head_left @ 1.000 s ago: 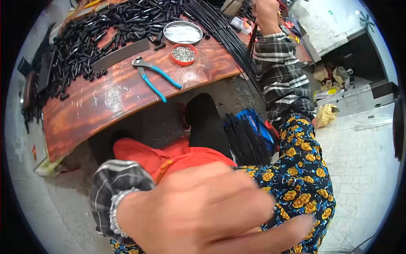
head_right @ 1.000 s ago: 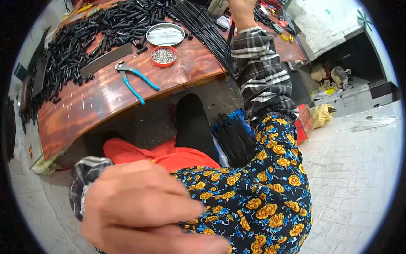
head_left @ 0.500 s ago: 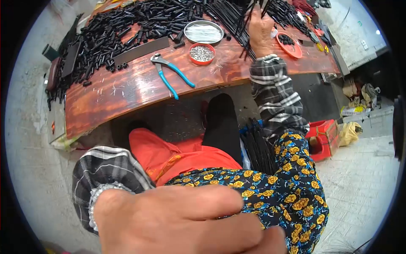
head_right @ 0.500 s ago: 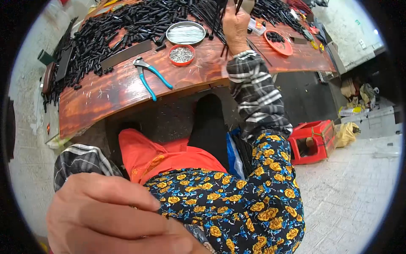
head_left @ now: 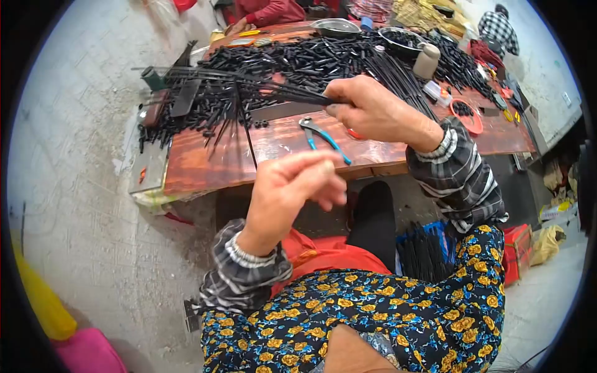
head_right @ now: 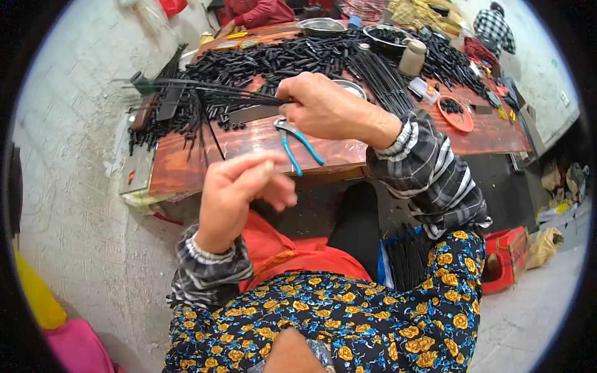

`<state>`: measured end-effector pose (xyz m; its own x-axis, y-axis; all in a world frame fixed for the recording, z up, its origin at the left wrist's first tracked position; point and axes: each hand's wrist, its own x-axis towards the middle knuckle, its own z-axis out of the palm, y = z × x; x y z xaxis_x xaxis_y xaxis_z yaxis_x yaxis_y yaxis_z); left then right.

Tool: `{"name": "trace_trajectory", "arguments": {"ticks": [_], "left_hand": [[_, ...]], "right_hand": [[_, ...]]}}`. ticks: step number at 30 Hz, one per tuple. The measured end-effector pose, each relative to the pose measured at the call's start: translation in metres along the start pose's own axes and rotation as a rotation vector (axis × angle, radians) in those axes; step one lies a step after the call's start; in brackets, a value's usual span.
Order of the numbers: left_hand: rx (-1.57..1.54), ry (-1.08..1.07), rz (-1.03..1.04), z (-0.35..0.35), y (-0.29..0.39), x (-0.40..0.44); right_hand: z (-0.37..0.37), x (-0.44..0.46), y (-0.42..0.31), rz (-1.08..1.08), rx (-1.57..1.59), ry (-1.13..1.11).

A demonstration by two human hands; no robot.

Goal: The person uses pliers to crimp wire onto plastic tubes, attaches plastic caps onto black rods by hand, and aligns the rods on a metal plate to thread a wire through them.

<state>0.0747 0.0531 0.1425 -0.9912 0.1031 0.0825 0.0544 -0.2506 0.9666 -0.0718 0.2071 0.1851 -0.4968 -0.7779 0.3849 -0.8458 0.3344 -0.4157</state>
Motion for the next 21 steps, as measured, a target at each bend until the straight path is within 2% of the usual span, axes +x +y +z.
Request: {"name": "trace_trajectory", "arguments": {"ticks": [3,4,5,6,7,9,11,12,14,15,17,18,21], "left_hand": [[-0.132,0.233,0.147,-0.007,-0.017,0.02],[-0.131,0.249,0.144,-0.011,-0.017,0.023],[-0.25,0.274,0.231,-0.016,-0.017,0.026],[-0.367,0.297,0.317,-0.02,-0.016,0.028],[-0.365,0.31,0.317,-0.024,-0.014,0.03],[-0.583,0.313,0.434,-0.031,-0.009,0.031],[-0.563,0.315,0.412,-0.033,-0.009,0.029],[-0.511,0.28,0.398,-0.034,-0.009,0.027],[-0.454,0.212,0.369,-0.033,-0.008,0.025],[-0.452,0.214,0.363,-0.032,-0.007,0.025],[-0.458,0.144,0.332,-0.032,-0.003,0.027],[-0.456,0.132,0.321,-0.033,-0.002,0.027],[-0.544,0.016,0.266,-0.045,-0.003,0.029]], "right_hand": [[0.017,-0.002,-0.009,-0.122,0.086,0.056],[0.023,-0.008,-0.017,-0.086,0.14,0.055],[0.035,-0.013,-0.017,-0.123,0.181,0.114],[0.043,-0.019,-0.024,-0.074,0.166,0.125],[0.051,-0.026,-0.032,-0.025,0.151,0.135],[0.074,-0.039,-0.024,0.021,0.034,-0.007],[0.083,-0.051,-0.017,-0.035,0.153,-0.19],[0.083,-0.049,-0.017,-0.032,0.155,-0.187],[0.082,-0.043,-0.023,0.138,0.744,-0.304],[0.078,-0.043,-0.028,0.14,0.75,-0.304],[0.07,-0.041,-0.037,0.273,0.97,-0.33],[0.082,-0.042,-0.035,0.172,0.96,-0.193],[0.089,-0.044,-0.032,0.139,0.951,-0.11]]}}
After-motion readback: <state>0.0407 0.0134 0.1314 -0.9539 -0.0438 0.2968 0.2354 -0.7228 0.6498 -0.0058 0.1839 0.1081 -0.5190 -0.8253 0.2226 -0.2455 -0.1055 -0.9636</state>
